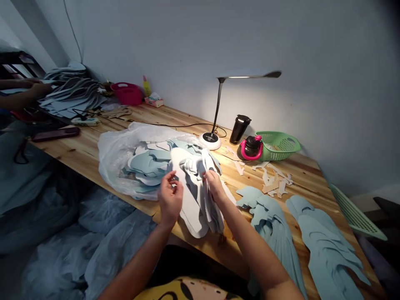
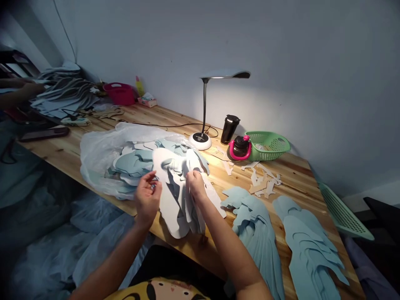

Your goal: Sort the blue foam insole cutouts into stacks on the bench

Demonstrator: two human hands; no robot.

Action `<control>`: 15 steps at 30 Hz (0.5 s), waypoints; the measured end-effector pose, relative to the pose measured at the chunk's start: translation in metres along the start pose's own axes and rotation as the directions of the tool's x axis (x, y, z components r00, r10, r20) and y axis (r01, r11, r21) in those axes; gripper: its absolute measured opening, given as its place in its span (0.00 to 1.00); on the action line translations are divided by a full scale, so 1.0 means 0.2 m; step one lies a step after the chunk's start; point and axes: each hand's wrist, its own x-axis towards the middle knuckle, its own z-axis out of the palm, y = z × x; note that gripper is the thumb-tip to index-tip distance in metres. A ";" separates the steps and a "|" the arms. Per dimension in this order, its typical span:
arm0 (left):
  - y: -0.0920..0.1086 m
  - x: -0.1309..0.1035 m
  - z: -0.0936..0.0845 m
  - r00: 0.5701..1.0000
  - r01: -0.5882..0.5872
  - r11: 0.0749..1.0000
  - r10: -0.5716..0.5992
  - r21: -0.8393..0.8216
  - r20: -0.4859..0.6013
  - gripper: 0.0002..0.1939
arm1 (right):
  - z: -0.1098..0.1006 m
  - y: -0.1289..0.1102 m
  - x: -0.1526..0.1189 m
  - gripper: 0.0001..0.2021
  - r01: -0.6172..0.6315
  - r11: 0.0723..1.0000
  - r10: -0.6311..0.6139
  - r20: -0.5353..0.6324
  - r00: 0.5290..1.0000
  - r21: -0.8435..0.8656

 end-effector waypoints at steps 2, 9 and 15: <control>-0.03 -0.07 0.07 0.991 0.087 0.992 -0.078 -0.088 0.107 0.24 | 0.03 -0.02 -0.03 0.10 -0.016 1.000 0.016 -0.040 0.999 0.002; -0.03 -0.18 0.11 0.909 0.176 0.965 -0.082 -0.197 0.409 0.24 | 0.04 -0.09 -0.08 0.17 -0.084 0.968 0.050 0.148 0.988 0.235; -0.02 -0.10 0.02 0.926 -0.182 0.963 0.099 0.200 0.365 0.15 | -0.24 -0.13 -0.06 0.16 -0.157 0.925 0.129 0.103 0.986 0.347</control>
